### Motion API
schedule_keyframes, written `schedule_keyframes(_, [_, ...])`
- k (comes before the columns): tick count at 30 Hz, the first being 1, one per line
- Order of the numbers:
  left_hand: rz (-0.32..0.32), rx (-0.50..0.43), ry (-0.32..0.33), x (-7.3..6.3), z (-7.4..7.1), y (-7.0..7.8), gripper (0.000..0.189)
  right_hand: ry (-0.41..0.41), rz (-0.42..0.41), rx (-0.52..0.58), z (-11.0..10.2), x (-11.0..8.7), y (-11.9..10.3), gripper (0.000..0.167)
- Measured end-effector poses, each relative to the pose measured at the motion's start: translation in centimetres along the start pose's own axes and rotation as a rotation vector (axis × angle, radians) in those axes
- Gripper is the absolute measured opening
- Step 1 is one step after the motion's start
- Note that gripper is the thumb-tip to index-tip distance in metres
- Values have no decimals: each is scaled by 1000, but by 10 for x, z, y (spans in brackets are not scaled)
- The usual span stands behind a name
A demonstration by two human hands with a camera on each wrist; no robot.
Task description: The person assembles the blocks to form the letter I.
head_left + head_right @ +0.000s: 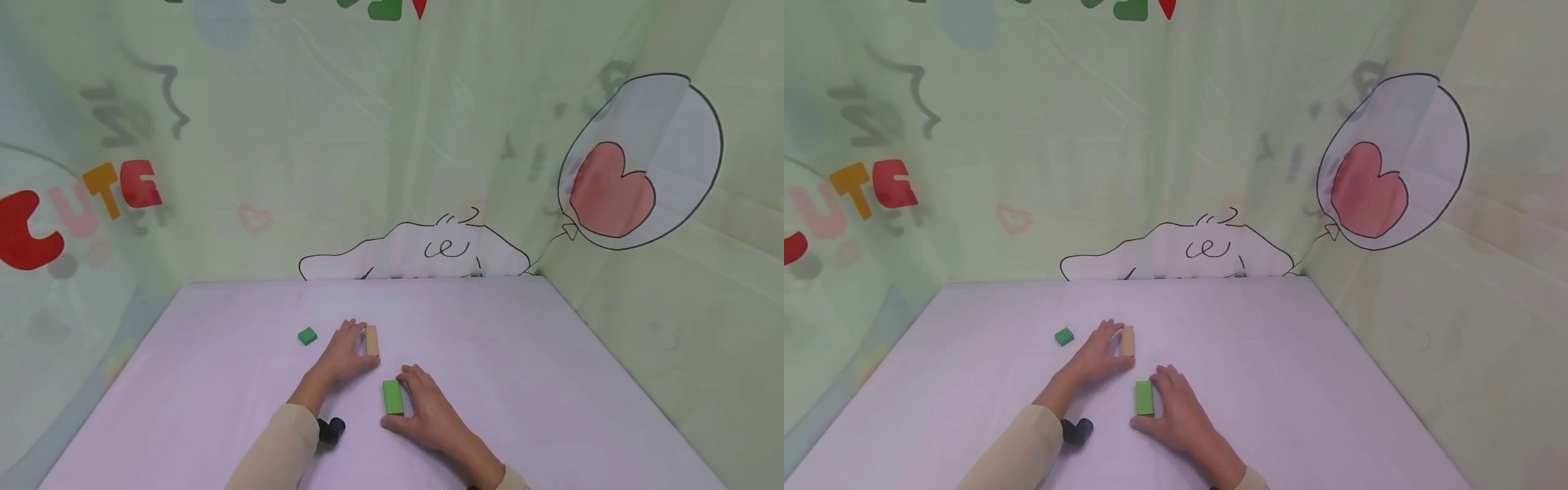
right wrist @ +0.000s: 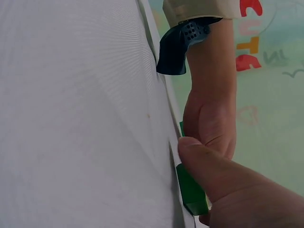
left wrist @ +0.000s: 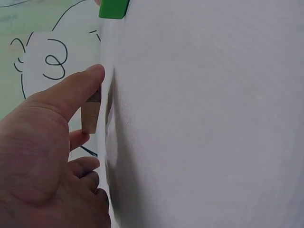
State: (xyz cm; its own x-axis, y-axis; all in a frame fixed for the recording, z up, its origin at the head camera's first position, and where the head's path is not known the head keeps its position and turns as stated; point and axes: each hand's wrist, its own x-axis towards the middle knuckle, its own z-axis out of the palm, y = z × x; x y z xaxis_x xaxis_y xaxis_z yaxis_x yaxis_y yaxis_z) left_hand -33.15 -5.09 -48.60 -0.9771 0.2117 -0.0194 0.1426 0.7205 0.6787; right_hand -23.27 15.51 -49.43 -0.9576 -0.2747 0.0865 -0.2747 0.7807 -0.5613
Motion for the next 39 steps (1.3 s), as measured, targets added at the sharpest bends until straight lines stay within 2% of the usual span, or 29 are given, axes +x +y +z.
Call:
schedule_keyframes(9, [8,19,-15,0,1,3,83,22,-30,46,-2,-1,2,76])
schedule_keyframes(16, [10,16,-15,-1,1,3,83,51,-57,82,-2,-3,2,49])
schedule_keyframes(19, [9,14,-16,-2,1,4,83,64,-65,75,-1,-3,1,44])
schedule_keyframes(28, [41,20,-24,-5,3,7,82,64,-41,19,0,-2,2,43])
schedule_keyframes(39, [59,12,-38,-9,7,14,82,64,-50,2,1,-1,4,44])
